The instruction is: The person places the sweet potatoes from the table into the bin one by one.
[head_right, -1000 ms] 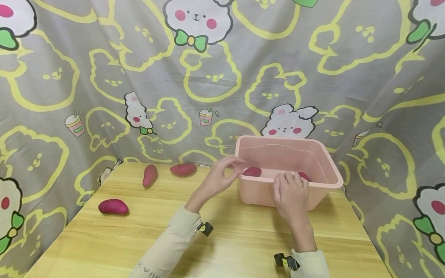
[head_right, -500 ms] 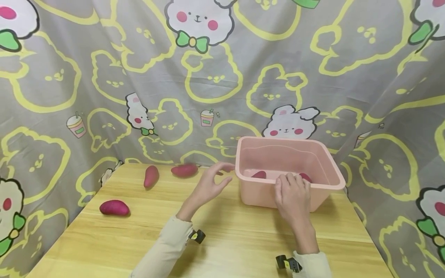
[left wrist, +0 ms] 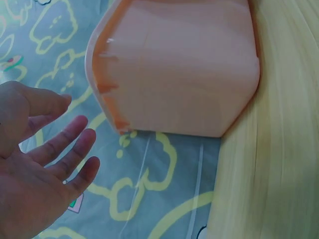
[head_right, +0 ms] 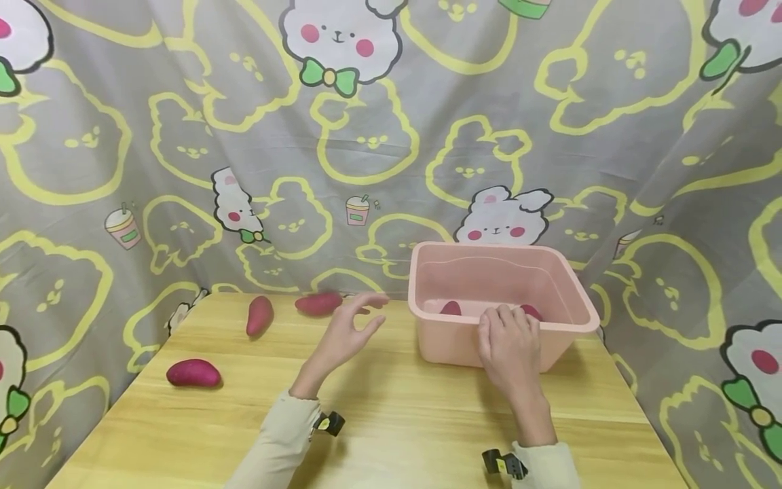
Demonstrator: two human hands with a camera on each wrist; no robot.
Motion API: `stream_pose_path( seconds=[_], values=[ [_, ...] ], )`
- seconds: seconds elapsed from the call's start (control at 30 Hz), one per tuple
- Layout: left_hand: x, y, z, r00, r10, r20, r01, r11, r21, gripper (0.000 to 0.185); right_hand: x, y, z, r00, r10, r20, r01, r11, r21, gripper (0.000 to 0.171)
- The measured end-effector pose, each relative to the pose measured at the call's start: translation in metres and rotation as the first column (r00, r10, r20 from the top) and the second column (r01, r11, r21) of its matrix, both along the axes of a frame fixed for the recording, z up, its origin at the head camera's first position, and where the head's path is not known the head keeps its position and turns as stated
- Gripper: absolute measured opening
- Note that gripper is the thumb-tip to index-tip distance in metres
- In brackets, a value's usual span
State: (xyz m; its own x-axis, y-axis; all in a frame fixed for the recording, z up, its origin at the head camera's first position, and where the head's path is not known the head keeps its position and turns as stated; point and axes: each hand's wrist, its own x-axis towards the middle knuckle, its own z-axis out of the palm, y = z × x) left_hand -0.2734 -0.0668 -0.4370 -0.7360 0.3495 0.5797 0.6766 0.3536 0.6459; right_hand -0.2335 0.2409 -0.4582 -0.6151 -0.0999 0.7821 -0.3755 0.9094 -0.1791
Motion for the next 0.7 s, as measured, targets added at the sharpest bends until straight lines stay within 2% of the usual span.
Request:
stream_pose_path(
  seconds=[0.2,0.57,0.7],
  values=[
    [-0.003,-0.008,-0.005,0.999,0.023,0.031,-0.024,0.999,0.031,0.029,0.001,-0.002,0.000,1.000,-0.002,0.010,0.002,1.000,0.013,0.027],
    [-0.011,-0.016,-0.011,0.999,0.041,0.005,-0.041,0.996,0.080,0.029,-0.001,-0.002,0.000,1.000,-0.009,-0.006,0.009,1.000,0.022,0.029],
    [-0.015,-0.018,-0.012,0.998,0.064,-0.027,-0.061,0.993,0.104,0.031,0.000,-0.001,0.000,1.000,-0.011,-0.012,0.011,1.000,0.023,0.029]
  ],
)
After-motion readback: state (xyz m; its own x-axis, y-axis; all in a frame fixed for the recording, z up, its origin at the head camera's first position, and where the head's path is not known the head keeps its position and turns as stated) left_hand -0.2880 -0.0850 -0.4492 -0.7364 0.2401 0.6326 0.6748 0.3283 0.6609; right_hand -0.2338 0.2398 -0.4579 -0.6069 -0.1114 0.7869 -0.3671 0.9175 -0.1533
